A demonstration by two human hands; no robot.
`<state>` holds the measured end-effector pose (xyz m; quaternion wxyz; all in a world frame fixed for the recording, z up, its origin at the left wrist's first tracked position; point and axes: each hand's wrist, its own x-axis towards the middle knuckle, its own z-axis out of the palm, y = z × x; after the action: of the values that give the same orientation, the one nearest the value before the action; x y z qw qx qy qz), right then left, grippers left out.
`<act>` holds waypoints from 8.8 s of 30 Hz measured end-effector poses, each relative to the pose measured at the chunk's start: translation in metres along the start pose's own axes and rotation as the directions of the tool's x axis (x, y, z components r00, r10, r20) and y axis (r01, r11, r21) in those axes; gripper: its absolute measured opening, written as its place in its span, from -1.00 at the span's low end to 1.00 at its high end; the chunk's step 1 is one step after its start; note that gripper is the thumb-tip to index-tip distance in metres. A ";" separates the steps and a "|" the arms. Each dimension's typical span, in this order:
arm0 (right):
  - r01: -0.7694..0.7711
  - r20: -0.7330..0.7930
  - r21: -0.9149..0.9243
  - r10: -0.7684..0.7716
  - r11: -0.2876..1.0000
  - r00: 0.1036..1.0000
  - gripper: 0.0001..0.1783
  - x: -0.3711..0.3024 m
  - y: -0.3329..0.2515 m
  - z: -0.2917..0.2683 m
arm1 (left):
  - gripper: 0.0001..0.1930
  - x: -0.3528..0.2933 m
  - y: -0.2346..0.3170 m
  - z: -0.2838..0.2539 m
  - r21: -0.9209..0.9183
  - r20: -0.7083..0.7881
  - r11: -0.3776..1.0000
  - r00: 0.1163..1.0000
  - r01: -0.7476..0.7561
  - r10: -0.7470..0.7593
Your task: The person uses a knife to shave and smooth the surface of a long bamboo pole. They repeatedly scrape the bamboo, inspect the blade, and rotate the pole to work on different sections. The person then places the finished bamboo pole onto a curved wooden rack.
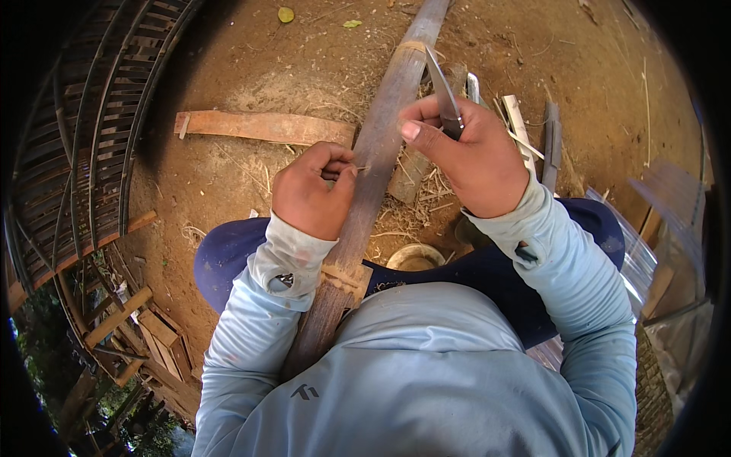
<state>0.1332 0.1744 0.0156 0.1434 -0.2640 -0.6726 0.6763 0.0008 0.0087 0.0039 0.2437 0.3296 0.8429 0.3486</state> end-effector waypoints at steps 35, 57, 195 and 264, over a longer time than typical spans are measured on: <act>0.039 0.007 -0.141 -0.039 0.989 0.999 -0.67 -0.003 -0.003 0.000 | -0.78 0.001 0.008 -0.002 0.101 0.023 0.994 0.999 -0.027 0.025; 0.014 0.029 -0.116 -0.010 0.993 1.000 -0.71 -0.004 0.000 0.005 | -0.74 0.010 0.004 -0.012 -0.086 0.027 0.996 1.000 -0.008 0.010; -0.164 0.439 0.338 -0.001 0.927 0.899 -0.65 -0.034 -0.067 -0.007 | -0.81 -0.043 0.046 -0.038 -0.845 0.190 0.529 0.969 0.080 0.157; 0.600 0.330 -0.448 -0.501 0.663 0.800 -0.59 -0.038 -0.049 0.024 | -0.87 -0.051 0.042 -0.016 -0.596 -0.121 0.758 0.962 -0.267 0.243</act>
<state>0.1429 0.1366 0.0694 0.2021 -0.0150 -0.8903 0.4077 0.0401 -0.0125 0.0545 0.2713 0.3391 0.6380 0.6359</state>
